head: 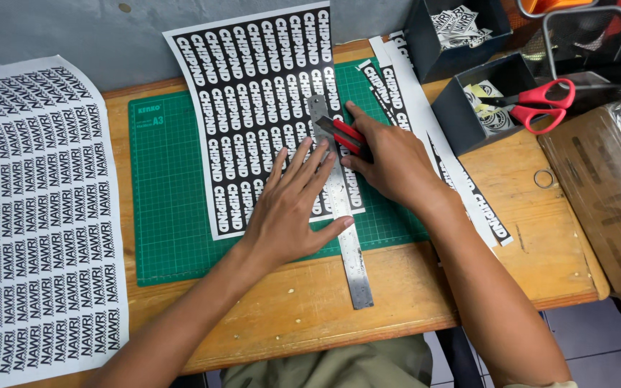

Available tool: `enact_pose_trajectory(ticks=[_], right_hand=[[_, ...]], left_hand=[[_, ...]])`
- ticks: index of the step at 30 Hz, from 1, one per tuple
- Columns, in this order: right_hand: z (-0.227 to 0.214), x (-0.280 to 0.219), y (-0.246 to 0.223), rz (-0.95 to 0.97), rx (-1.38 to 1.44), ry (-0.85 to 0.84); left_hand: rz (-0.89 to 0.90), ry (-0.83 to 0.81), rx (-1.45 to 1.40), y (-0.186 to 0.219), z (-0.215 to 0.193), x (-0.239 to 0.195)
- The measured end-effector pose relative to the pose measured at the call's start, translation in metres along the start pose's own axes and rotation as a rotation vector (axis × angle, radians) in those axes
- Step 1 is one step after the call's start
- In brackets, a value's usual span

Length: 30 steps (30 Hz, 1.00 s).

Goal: The person uses a metal ruler and a red utility knife to cut a sheet of black and white stickers on a green cutting mat. They align the ruler along the sticker rows and slice through the material to separate individual strips.

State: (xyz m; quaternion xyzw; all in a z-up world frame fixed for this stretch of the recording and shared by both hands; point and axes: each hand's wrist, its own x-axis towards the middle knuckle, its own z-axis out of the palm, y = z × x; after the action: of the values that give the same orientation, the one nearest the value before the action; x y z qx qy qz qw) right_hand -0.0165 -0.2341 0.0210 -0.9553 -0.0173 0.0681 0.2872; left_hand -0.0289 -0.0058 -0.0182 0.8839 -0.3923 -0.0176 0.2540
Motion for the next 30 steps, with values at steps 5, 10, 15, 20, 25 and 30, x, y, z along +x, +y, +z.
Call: enact_pose_trajectory(ticks=[5, 10, 15, 20, 25, 30], right_hand=[[0.0, 0.0, -0.001, -0.001, -0.012, 0.0], [0.001, 0.0, -0.001, 0.012, -0.009, 0.0], [0.0, 0.002, -0.002, 0.016, -0.005, -0.013], [0.0, 0.003, -0.002, 0.021, -0.009, -0.02], [0.0, 0.004, -0.002, 0.025, -0.014, -0.022], [-0.002, 0.003, -0.006, 0.019, -0.021, -0.02]], left_hand=[[0.045, -0.004, -0.063, -0.001, 0.0, -0.002], [0.056, -0.029, -0.099, 0.0, -0.004, -0.002], [0.08, -0.02, -0.062, -0.003, 0.0, -0.002], [0.07, -0.012, -0.079, -0.003, 0.001, -0.002], [0.081, 0.01, -0.067, -0.004, 0.002, -0.002], [0.084, 0.024, -0.063, -0.003, 0.002, -0.001]])
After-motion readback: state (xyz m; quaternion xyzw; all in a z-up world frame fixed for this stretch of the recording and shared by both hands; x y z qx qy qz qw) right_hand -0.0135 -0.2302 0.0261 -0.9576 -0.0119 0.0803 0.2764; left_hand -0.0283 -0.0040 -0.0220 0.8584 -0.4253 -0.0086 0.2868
